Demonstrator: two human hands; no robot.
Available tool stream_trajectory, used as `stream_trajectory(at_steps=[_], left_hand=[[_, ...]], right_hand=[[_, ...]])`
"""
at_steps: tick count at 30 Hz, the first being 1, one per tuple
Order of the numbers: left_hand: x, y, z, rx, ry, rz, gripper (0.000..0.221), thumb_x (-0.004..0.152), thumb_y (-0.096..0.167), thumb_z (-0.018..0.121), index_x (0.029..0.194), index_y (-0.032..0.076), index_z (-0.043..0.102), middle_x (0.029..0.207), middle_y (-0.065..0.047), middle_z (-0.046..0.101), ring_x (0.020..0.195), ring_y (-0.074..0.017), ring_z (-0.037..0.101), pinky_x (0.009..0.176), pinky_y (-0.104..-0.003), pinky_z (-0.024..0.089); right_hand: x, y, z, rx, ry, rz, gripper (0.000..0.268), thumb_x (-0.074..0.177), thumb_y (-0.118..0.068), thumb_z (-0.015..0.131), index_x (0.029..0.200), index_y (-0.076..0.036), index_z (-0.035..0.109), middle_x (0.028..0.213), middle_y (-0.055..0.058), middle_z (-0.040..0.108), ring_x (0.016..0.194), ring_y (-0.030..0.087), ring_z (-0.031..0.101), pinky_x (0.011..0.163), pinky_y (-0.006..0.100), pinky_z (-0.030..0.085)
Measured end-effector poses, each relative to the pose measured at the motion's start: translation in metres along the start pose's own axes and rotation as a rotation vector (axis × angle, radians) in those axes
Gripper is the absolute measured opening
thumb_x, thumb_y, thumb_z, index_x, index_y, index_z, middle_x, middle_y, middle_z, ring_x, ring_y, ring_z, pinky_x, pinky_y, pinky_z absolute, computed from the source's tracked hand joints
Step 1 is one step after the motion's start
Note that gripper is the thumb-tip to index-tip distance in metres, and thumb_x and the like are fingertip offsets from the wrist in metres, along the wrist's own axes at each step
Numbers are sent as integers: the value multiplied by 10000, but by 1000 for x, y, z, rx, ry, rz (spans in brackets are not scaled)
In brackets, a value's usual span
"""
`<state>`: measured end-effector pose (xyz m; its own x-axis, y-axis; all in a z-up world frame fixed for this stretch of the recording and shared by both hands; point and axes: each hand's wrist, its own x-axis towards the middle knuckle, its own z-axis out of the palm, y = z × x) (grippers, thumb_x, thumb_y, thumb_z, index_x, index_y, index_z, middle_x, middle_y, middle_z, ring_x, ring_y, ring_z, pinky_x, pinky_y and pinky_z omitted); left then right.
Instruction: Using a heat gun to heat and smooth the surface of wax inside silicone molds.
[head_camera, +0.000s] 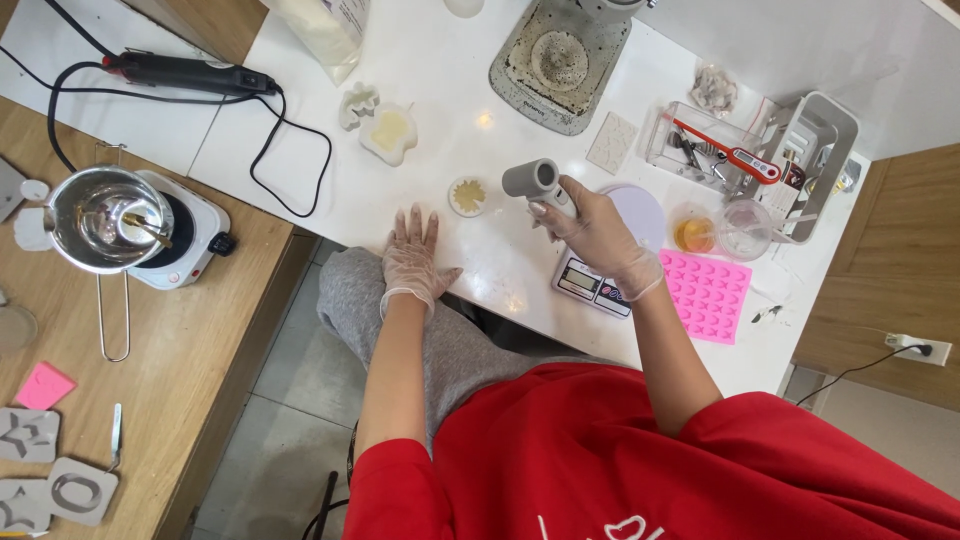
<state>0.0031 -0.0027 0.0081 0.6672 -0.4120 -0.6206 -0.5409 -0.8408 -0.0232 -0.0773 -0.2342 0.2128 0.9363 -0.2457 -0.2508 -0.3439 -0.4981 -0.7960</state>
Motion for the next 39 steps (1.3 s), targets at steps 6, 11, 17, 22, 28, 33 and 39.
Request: stream_trajectory(at_steps=[6, 11, 17, 22, 28, 33, 39], left_hand=[[-1, -1, -2, -11, -20, 2, 1123, 852, 811, 439, 1637, 224, -109, 1709, -91, -133, 1565, -361, -90, 1279, -457, 92], [1, 0, 0, 5, -25, -4, 1107, 859, 808, 424, 1636, 225, -108, 1707, -95, -136, 1564, -363, -87, 1279, -462, 87], [1, -1, 3, -12, 1, -2, 1118, 850, 807, 448, 1634, 236, -107, 1710, -82, -117, 1567, -359, -67, 1279, -451, 95], [4, 0, 4, -8, 5, -10, 1104, 853, 808, 433, 1634, 245, -108, 1709, -74, -132, 1566, -354, -78, 1280, -450, 87], [3, 0, 4, -12, 1, -13, 1090, 861, 798, 426, 1634, 248, -110, 1709, -68, -136, 1566, -348, -80, 1279, -449, 94], [1, 1, 2, -1, 9, -20, 1072, 872, 793, 412, 1635, 248, -107, 1708, -69, -146, 1565, -351, -86, 1277, -455, 92], [1, 1, 2, 6, 4, -14, 1066, 873, 791, 402, 1639, 234, -87, 1712, -81, -121, 1566, -363, -77, 1274, -458, 103]], right_hand=[[-7, -13, -7, -30, -145, 75, 275, 936, -273, 698, 1144, -94, 698, 673, 87, 692, 598, 201, 656, 686, 352, 544], [-2, 0, -8, -169, -126, 121, 368, 959, -326, 672, 1219, -65, 674, 696, 137, 699, 637, 280, 693, 720, 415, 544], [6, 15, 1, -171, 34, 35, 359, 951, -325, 714, 1241, -121, 652, 723, 107, 706, 688, 282, 720, 723, 408, 549], [-5, -11, 8, -45, -13, 32, 351, 927, -281, 722, 1231, -118, 657, 720, 103, 700, 676, 236, 703, 709, 376, 549], [-11, -19, -1, 17, -137, 82, 287, 911, -242, 698, 1157, -94, 692, 707, 95, 699, 617, 192, 655, 681, 342, 540], [-8, -7, -8, -75, -140, 154, 339, 919, -295, 700, 1185, -85, 698, 732, 115, 717, 614, 214, 658, 698, 362, 532], [6, 17, -2, -211, 10, 136, 454, 908, -320, 726, 1317, -146, 636, 783, 131, 725, 746, 301, 733, 765, 431, 541]])
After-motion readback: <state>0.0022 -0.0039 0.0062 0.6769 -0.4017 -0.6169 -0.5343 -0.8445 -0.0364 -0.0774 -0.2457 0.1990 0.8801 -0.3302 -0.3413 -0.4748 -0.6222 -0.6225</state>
